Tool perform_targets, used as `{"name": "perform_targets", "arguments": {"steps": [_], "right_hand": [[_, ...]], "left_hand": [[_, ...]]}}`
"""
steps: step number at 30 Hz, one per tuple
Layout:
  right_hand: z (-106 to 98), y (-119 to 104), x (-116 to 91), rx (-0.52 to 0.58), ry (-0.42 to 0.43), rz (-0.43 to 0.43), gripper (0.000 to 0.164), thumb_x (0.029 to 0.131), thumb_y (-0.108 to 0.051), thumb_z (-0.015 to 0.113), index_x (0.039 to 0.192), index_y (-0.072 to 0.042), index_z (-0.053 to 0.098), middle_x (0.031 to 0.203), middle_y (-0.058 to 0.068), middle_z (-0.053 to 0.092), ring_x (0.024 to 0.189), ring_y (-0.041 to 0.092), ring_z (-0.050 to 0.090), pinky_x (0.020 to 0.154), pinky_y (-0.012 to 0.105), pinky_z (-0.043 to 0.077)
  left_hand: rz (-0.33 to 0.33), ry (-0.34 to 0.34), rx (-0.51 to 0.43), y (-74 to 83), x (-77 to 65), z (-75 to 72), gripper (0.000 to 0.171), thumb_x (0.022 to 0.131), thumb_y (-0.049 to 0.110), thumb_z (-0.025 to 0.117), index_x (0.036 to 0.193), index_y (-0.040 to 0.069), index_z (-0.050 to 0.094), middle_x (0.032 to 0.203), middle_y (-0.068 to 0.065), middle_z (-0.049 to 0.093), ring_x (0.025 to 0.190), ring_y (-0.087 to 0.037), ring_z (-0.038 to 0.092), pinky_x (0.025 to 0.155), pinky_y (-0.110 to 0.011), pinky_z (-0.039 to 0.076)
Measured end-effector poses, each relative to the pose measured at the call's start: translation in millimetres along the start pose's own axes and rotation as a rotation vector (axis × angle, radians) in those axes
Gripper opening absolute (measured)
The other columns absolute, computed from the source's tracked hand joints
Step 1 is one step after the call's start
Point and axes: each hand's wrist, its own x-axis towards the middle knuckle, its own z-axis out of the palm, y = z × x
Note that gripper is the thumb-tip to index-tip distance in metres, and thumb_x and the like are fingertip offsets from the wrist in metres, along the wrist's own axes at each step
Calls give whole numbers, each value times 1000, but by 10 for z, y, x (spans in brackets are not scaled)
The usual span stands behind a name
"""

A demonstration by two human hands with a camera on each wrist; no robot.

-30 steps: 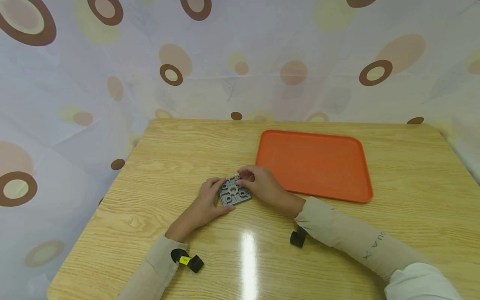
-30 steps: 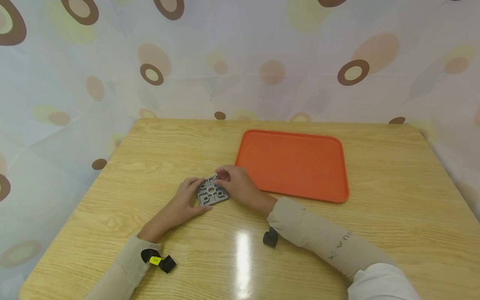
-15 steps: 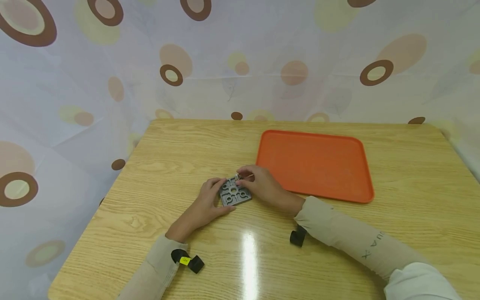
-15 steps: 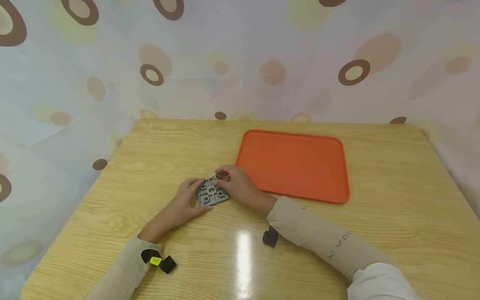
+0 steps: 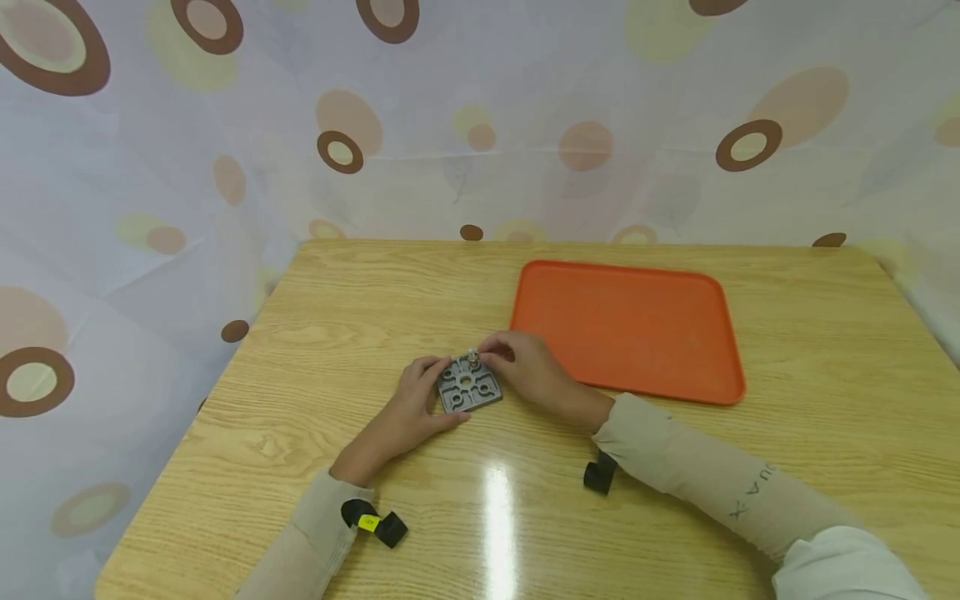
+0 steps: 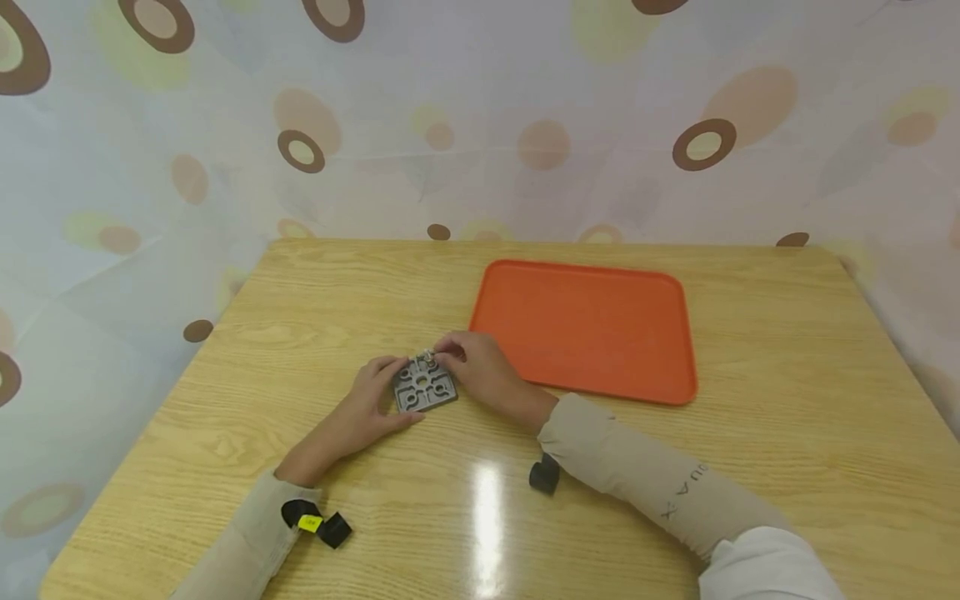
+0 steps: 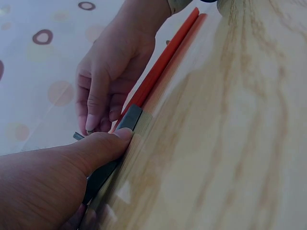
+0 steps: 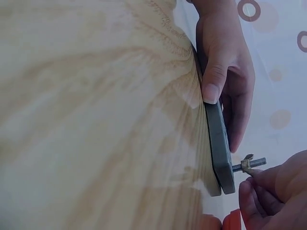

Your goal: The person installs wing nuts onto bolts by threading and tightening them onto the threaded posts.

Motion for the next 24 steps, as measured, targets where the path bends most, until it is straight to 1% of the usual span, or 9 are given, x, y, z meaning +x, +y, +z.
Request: {"name": "perform_targets", "arguments": {"steps": [3, 13, 15, 18, 21, 24], "right_hand": [[3, 7, -3, 2, -4, -10, 10, 89, -11, 62, 96, -7, 69, 94, 0, 66, 87, 10, 59, 78, 29, 48], [10, -17, -3, 4, -20, 10, 10, 87, -13, 66, 94, -8, 70, 89, -2, 67, 79, 8, 60, 70, 26, 49], [15, -27, -2, 12, -23, 19, 12, 86, -13, 67, 96, -7, 69, 89, -2, 66, 79, 8, 60, 70, 25, 49], [27, -41, 1, 29, -27, 32, 19, 86, -14, 68, 103, -4, 67, 92, 1, 67, 81, 10, 61, 72, 25, 49], [44, -46, 9, 43, -30, 46, 28, 85, -14, 68, 110, -2, 64, 97, 4, 66, 84, 12, 62, 73, 25, 50], [61, -41, 18, 49, -37, 49, 32, 86, -15, 68, 114, -1, 62, 104, 4, 64, 86, 12, 62, 73, 24, 50]], "left_hand": [[1, 1, -2, 4, -5, -1, 86, 80, 45, 70, 145, 7, 29, 140, -8, 27, 125, -21, 27, 103, -41, 29], [15, 1, 19, -19, -5, -3, 85, 81, 45, 69, 145, 6, 29, 140, -10, 28, 125, -22, 27, 102, -42, 30], [16, 1, 19, -18, -6, -4, 85, 81, 45, 69, 145, 6, 30, 140, -10, 28, 126, -22, 27, 103, -42, 29], [14, 0, 15, -15, -5, -5, 85, 81, 45, 70, 145, 6, 30, 140, -9, 28, 126, -22, 27, 103, -42, 29], [15, -1, 9, -13, -4, -4, 85, 81, 44, 70, 145, 6, 29, 140, -9, 28, 125, -22, 27, 102, -42, 29], [15, -3, 8, -13, -2, -5, 85, 81, 44, 69, 145, 6, 29, 140, -10, 28, 125, -22, 27, 102, -42, 30]]}}
